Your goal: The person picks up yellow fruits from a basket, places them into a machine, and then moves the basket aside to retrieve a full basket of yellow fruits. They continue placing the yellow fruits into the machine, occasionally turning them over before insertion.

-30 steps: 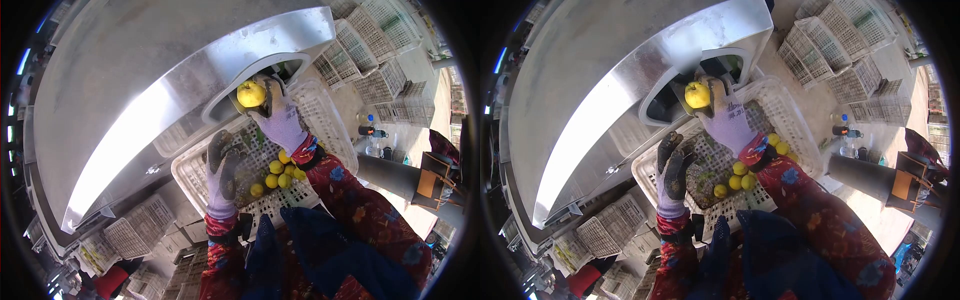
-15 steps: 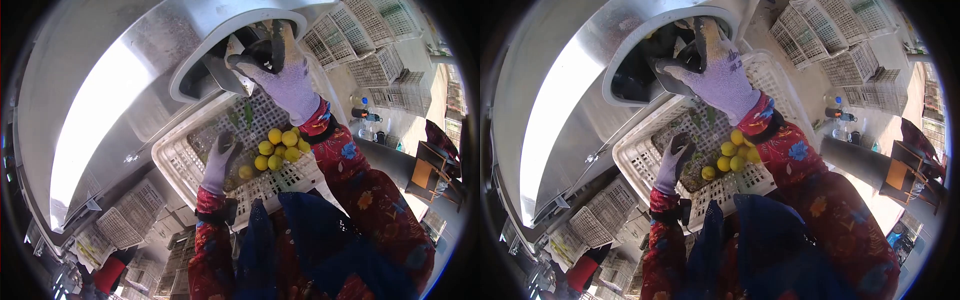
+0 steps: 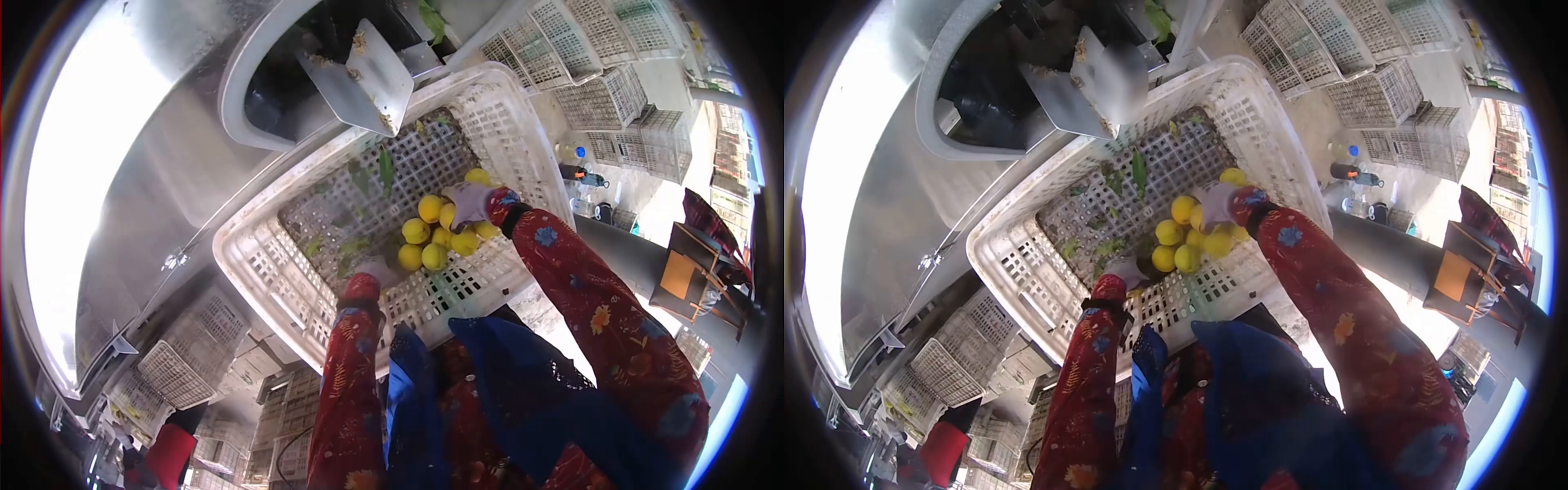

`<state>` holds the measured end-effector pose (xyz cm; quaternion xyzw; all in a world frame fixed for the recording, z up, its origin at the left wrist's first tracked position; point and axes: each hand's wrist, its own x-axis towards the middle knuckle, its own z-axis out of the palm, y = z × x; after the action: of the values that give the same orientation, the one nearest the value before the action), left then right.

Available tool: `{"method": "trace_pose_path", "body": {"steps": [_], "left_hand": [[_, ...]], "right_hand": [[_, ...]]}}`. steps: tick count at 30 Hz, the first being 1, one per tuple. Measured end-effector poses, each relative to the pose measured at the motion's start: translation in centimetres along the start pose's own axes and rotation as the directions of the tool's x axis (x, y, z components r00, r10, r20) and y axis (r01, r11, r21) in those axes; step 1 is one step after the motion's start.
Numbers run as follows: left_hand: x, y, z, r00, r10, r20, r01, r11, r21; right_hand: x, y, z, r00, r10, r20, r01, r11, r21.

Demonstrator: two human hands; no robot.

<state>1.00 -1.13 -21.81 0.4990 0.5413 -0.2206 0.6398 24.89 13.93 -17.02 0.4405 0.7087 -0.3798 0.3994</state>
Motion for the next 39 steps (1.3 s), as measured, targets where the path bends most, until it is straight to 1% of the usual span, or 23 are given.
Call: {"method": "trace_pose_path", "body": {"steps": [1,2,4,7,10,11,13,16,19,20,22,23,25,26,28,29,30,32,33,35,36,38,39], "left_hand": [[-2.9,-0.1,-2.1,0.998,0.057,0.016,-0.052,0.975,-0.215],[-4.8,-0.5,-3.5,0.993,0.118,0.018,-0.099,0.902,-0.419],[-5.8,-3.0,-3.0,0.891,0.297,-0.344,-0.454,0.547,-0.703],[-13.6,0.9,-5.6,0.742,0.403,-0.535,-0.66,0.301,-0.688],[-19.3,5.5,-5.1,0.754,0.37,-0.544,-0.562,-0.068,-0.825],[-20.0,6.2,-5.2,0.755,0.37,-0.542,-0.548,-0.098,-0.83],[-21.4,8.1,-5.1,0.704,0.287,-0.65,-0.677,-0.008,-0.736],[-22.2,9.1,-5.2,0.625,0.289,-0.725,-0.735,-0.095,-0.672],[-23.0,9.7,-5.8,0.493,0.237,-0.837,-0.869,0.104,-0.483],[-23.8,10.2,-6.0,0.559,0.189,-0.808,-0.799,-0.137,-0.585],[-23.2,9.7,-6.5,0.442,0.225,-0.868,-0.897,0.107,-0.429],[-23.0,9.5,-6.8,0.383,0.255,-0.888,-0.917,0.223,-0.332],[-24.3,10.4,-7.2,0.459,0.19,-0.868,-0.883,0.211,-0.42],[-24.7,10.7,-7.3,0.497,0.156,-0.854,-0.862,0.202,-0.465],[-23.9,10.5,-7.4,0.433,0.162,-0.887,-0.887,0.249,-0.388],[-23.5,10.5,-7.8,0.398,0.168,-0.902,-0.898,0.271,-0.345],[-23.5,10.5,-8.3,0.385,0.177,-0.906,-0.897,0.303,-0.322],[-23.7,10.4,-9.0,0.366,0.196,-0.91,-0.888,0.367,-0.278],[-23.6,10.4,-9.1,0.387,0.161,-0.908,-0.888,0.329,-0.32],[-23.4,10.4,-9.6,0.427,0.095,-0.899,-0.885,0.245,-0.395],[-23.7,10.4,-9.8,0.455,0.106,-0.884,-0.889,0.117,-0.443],[-21.9,8.7,-9.7,0.342,0.135,-0.93,-0.938,-0.006,-0.346],[-22.5,9.1,-9.9,0.489,0.168,-0.856,-0.675,-0.549,-0.494]], "right_hand": [[-0.8,0.1,-0.6,1.0,0.026,0.007,-0.027,0.995,0.094],[-2.9,1.7,-0.3,0.909,-0.32,-0.268,0.416,0.648,0.638],[-7.3,-0.3,-2.8,0.846,-0.389,-0.365,0.519,0.443,0.731],[-13.6,-4.0,-5.2,0.767,-0.421,-0.484,0.602,0.211,0.771],[-17.4,-6.4,-5.5,0.746,-0.424,-0.514,0.616,0.145,0.774],[-17.9,-7.1,-5.6,0.746,-0.427,-0.511,0.613,0.139,0.778],[-17.8,-8.3,-5.6,0.573,-0.448,-0.686,0.809,0.174,0.561],[-19.7,-9.9,-5.9,0.618,-0.355,-0.701,0.751,0.004,0.66],[-21.0,-10.6,-6.1,0.673,-0.312,-0.671,0.662,-0.152,0.734],[-21.1,-10.7,-6.2,0.708,-0.29,-0.644,0.608,-0.212,0.765],[-20.8,-10.8,-6.1,0.814,-0.211,-0.541,0.457,-0.341,0.822],[-20.8,-11.1,-6.2,0.763,-0.197,-0.616,0.541,-0.326,0.775],[-20.6,-12.0,-6.3,0.638,-0.176,-0.75,0.693,-0.292,0.659],[-20.0,-12.6,-6.4,0.494,-0.166,-0.853,0.83,-0.203,0.52],[-21.5,-12.8,-7.3,0.39,-0.18,-0.903,0.894,0.308,0.325],[-21.9,-12.8,-7.8,0.338,-0.209,-0.917,0.823,0.538,0.181],[-21.4,-12.7,-7.7,0.353,-0.19,-0.916,0.897,0.347,0.274],[-21.3,-12.9,-7.7,0.419,-0.142,-0.897,0.898,0.212,0.386],[-21.2,-13.0,-7.8,0.452,-0.122,-0.884,0.889,0.14,0.436],[-19.4,-13.2,-7.8,0.445,0.012,-0.895,0.875,0.207,0.438],[-18.7,-13.3,-8.3,0.4,0.064,-0.914,0.869,0.29,0.401],[-17.3,-13.7,-10.3,0.267,0.146,-0.952,0.811,0.5,0.304],[-16.4,-14.1,-11.8,0.177,0.161,-0.971,0.75,0.617,0.239]]}}
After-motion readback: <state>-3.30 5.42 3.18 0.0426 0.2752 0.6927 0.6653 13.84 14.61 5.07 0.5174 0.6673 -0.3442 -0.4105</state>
